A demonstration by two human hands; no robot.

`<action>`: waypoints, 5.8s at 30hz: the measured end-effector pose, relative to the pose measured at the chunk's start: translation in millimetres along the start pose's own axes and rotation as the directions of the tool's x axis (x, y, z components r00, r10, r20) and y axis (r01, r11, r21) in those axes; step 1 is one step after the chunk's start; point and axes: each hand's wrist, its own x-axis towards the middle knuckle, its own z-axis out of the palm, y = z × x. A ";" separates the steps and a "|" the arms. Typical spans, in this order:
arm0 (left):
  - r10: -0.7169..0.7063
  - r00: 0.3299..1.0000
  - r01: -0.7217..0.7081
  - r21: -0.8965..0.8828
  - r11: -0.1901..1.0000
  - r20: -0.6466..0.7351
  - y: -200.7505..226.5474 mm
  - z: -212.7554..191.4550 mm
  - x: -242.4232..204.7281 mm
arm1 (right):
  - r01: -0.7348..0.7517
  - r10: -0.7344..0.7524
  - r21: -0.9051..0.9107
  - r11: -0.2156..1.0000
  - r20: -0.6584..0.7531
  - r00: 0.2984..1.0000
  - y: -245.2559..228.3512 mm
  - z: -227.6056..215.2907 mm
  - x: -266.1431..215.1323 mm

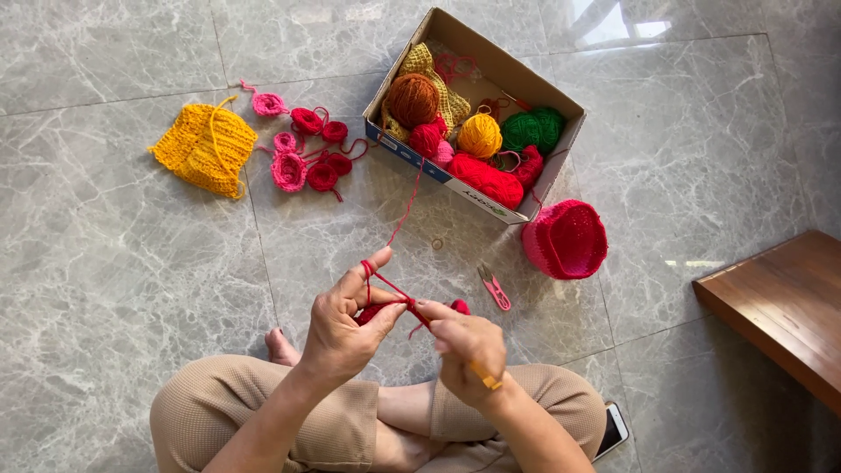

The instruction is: A person is sitting on the floor and crocheting a piece of red fabric using a crochet hook and red yarn.

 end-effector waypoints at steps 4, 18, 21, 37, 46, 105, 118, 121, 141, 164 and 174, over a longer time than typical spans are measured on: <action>-0.060 0.998 0.061 -0.217 0.974 0.007 -14.6 4.2 0.3 | 0.249 -0.263 -0.270 0.930 -0.016 0.965 17.0 13.0 -3.1; -0.095 0.981 0.177 -0.586 0.791 0.169 -24.4 -8.4 4.6 | -0.250 0.320 0.305 0.919 -0.206 0.925 -6.0 2.8 -19.4; -0.077 0.993 0.116 -0.547 0.829 0.094 -23.2 -1.7 2.8 | -0.262 0.457 0.675 0.690 -0.126 0.881 -3.8 4.9 -17.1; -0.048 0.978 0.178 -0.684 0.708 0.204 -2.6 1.5 -7.7 | -0.156 0.267 0.517 0.842 -0.147 0.952 -15.9 13.9 -9.3; -0.017 0.984 0.140 -0.709 0.691 0.177 0.1 24.4 -60.6 | -0.141 0.262 0.364 0.921 -0.310 0.914 -66.4 17.1 -37.6; -0.051 0.996 0.084 -0.524 0.848 0.076 -11.5 11.2 -15.8 | 0.147 -0.168 -0.134 0.980 -0.168 0.971 20.3 26.6 -14.3; -0.115 0.907 0.417 -0.822 0.387 0.405 -28.6 -9.1 11.8 | -0.200 0.370 0.649 0.734 -0.135 0.919 6.2 9.1 -12.9; -0.073 0.906 0.415 -0.836 0.358 0.418 -41.8 -7.6 10.6 | -0.213 0.370 0.683 0.699 -0.091 0.924 5.9 6.5 -12.6; -0.067 0.877 0.443 -0.748 0.494 0.475 -27.2 -10.2 13.9 | -0.175 0.381 0.784 0.595 -0.083 0.921 11.3 -2.2 -11.1; -0.111 0.958 0.257 -0.624 0.738 0.264 -30.7 9.0 6.0 | -0.252 0.468 0.532 0.809 -0.321 0.824 3.6 16.2 4.6; -0.217 0.921 0.371 -0.564 0.738 0.322 -22.1 -1.6 7.7 | -0.250 0.301 0.308 0.918 -0.132 0.944 -1.6 -5.3 -11.2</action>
